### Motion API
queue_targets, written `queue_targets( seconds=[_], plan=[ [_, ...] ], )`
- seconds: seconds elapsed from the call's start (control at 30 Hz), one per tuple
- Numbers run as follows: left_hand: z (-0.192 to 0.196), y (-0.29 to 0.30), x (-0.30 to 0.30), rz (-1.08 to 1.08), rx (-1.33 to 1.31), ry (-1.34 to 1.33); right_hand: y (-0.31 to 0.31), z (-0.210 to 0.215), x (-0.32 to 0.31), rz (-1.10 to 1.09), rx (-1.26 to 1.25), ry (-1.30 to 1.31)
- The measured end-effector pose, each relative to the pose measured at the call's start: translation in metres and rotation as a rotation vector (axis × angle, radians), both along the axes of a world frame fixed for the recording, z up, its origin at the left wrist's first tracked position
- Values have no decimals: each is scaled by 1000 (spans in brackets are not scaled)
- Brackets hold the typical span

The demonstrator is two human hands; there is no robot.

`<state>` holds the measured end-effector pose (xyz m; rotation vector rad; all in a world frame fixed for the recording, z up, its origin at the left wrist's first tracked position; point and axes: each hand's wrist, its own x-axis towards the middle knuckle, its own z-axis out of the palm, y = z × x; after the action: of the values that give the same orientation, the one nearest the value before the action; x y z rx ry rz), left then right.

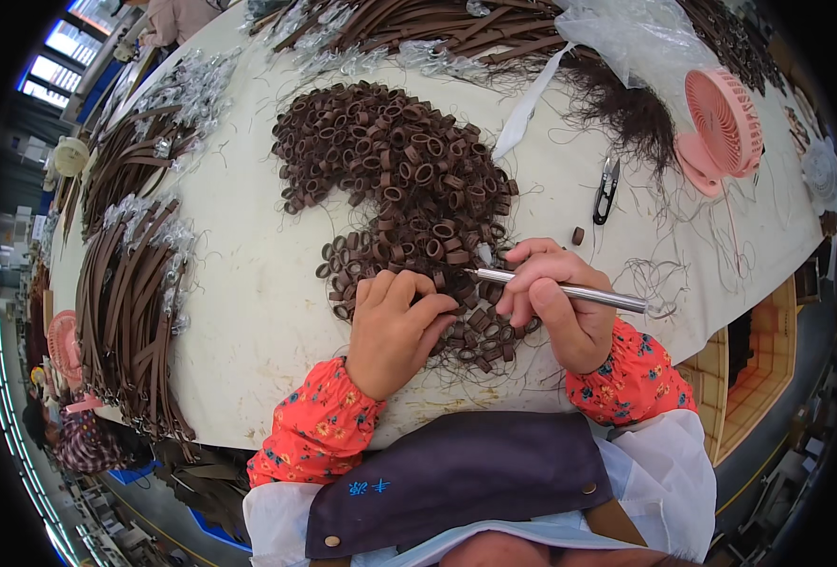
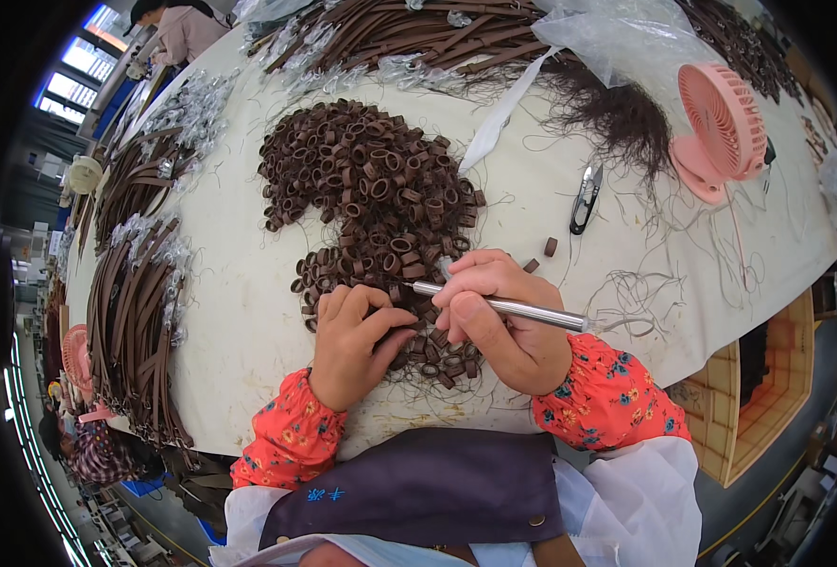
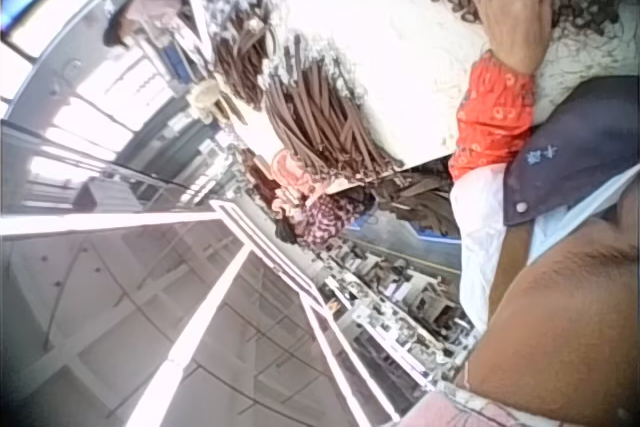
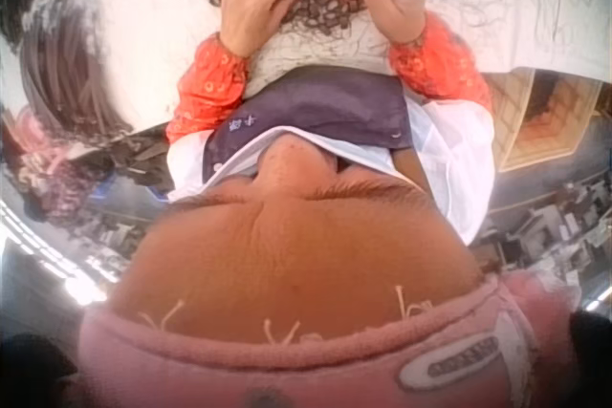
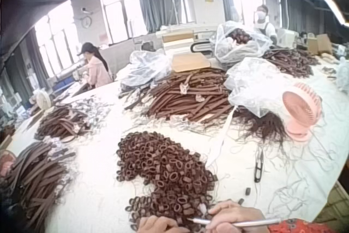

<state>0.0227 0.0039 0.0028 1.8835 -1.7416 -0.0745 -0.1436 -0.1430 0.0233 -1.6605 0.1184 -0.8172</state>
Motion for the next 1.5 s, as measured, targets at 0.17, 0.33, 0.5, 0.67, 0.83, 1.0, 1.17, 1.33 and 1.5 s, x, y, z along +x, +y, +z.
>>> queue_targets(
  seconds=[0.17, 0.33, 0.5, 0.67, 0.83, 1.0, 1.17, 1.33, 1.5],
  plan=[
    [-1, 1, -1, -65, -219, 230, -1, -2, 0, -5, -63, 14],
    [-5, 4, -1, -172, -290, 232, 7, -7, 7, -8, -188, 186],
    [-10, 5, -1, -180, -338, 200, 15, -9, 13, -7, -211, 218],
    [4, 2, 13, 76, -181, 13, 9, -7, 12, -117, -294, 236],
    [7, -5, 4, 121, -60, -64, 5, -8, 15, -209, -461, 194],
    [-7, -5, 6, 68, -55, -108, 8, -7, 15, -232, -371, 175],
    [-1, -1, 6, -10, -214, 153, 6, -7, 13, -247, -337, 135],
    [4, 5, 1, -150, -312, 359, 5, -7, 10, -221, -238, 87],
    [0, 4, -3, -65, -296, 249, 7, -6, 12, -70, -326, 72]
  ],
)
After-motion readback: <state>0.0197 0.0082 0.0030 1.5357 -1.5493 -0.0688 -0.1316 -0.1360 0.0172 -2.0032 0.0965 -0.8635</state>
